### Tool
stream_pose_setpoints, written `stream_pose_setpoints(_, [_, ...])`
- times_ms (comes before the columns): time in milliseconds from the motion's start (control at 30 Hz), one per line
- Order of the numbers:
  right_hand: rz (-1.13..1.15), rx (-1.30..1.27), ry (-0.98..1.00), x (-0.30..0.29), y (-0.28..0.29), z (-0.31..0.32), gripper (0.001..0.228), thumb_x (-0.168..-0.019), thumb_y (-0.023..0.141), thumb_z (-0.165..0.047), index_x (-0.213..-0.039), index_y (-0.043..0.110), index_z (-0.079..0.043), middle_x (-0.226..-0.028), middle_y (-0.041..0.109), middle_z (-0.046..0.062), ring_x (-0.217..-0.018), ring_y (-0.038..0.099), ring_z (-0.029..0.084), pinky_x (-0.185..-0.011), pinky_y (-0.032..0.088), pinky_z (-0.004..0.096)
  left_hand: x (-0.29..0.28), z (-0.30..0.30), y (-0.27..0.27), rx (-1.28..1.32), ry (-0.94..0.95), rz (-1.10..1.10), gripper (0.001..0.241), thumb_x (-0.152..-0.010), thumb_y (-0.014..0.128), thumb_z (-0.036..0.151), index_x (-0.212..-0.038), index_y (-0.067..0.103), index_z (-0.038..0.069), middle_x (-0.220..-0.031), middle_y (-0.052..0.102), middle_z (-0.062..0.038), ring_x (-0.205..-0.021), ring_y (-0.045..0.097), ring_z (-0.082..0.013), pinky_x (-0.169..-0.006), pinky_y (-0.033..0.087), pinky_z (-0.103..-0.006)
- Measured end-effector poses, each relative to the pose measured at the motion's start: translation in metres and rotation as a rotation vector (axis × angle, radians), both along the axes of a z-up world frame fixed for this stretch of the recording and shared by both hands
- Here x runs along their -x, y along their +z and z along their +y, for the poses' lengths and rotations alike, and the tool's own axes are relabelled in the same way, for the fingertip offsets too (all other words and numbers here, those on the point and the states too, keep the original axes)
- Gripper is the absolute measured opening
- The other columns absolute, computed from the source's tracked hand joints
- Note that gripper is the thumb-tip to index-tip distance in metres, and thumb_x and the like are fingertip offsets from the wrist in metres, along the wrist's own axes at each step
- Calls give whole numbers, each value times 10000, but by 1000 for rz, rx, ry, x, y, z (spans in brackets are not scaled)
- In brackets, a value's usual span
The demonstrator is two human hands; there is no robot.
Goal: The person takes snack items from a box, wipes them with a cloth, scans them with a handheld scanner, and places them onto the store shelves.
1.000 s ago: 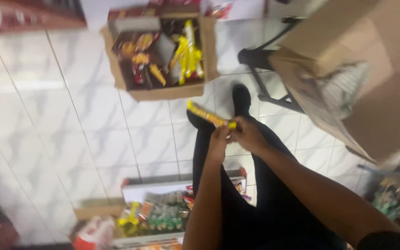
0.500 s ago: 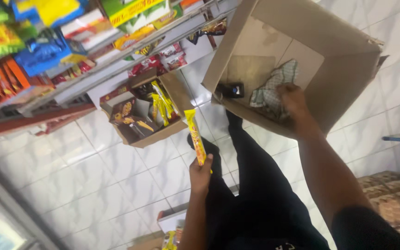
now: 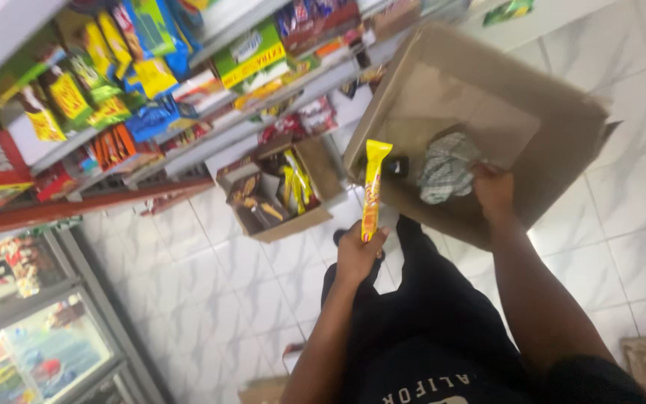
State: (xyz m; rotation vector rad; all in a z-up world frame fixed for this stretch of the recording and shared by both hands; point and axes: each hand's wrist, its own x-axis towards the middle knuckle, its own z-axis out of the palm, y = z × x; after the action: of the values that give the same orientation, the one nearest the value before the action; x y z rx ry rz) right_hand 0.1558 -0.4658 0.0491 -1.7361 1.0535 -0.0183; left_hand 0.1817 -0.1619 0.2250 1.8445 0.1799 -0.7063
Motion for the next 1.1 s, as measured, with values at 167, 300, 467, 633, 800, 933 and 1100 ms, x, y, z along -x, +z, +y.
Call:
stream_pose_setpoints(167, [-258, 257, 338, 21, 162, -2, 276, -946, 631, -220, -1125, 781, -73, -931, 763, 147, -842, 725, 270, -785, 555, 391, -17, -48, 3, 161, -104, -39, 294, -941, 756, 266, -1007, 632, 8, -717, 619, -19, -598, 601, -90, -565, 509, -277])
stream_pose_setpoints(300, [-327, 672, 406, 23, 219, 1, 290, -999, 641, -277, -1172, 769, -83, -1075, 758, 169, -937, 725, 373, -847, 569, 435, -20, -74, -1, 431, -158, -20, 331, -936, 755, 245, -1123, 601, 19, -780, 643, -21, -625, 653, -117, -598, 554, -292])
stream_pose_setpoints(467, [-297, 708, 362, 19, 238, 5, 460, -968, 681, -412, -1258, 733, -59, -1170, 713, 235, -985, 701, 415, -845, 563, 454, -24, -90, 17, 354, -152, -20, 290, -1007, 686, 240, -1188, 596, 33, -823, 601, -39, -678, 626, -144, -612, 564, -313])
stream_pose_setpoints(633, [-135, 419, 364, 33, 238, 24, 553, -903, 646, -438, -1308, 664, -61, -1349, 650, 216, -862, 728, 402, -882, 553, 455, -29, -82, 0, 605, -80, 42, 334, -963, 690, 117, -1249, 542, 29, -980, 670, -61, -876, 705, -169, -781, 597, -287])
stream_pose_setpoints(800, [-337, 676, 605, 35, 259, 44, 511, -865, 732, -345, -1294, 683, -72, -1277, 671, 214, -1223, 617, 373, -1008, 493, 418, -9, -70, 8, 653, 70, 65, 360, -948, 655, 38, -1290, 544, 50, -887, 582, 18, -688, 543, -90, -585, 458, -258])
stream_pose_setpoints(933, [-500, -240, 614, 23, 265, 65, 584, -862, 593, -62, -1438, 572, -157, -1370, 595, 66, -997, 710, 144, -881, 563, 277, 4, -59, 8, 891, 199, 189, 381, -952, 587, 24, -1323, 509, 61, -734, 500, 10, -553, 442, -82, -491, 353, -237])
stream_pose_setpoints(1100, [-515, -37, 522, 13, 262, 132, 469, -861, 610, 18, -1299, 729, -99, -1076, 743, 63, -760, 578, 100, -675, 507, 245, 17, -26, 30, 974, 255, 150, 485, -870, 499, -52, -1344, 510, 48, -668, 471, -6, -512, 428, -91, -469, 351, -246])
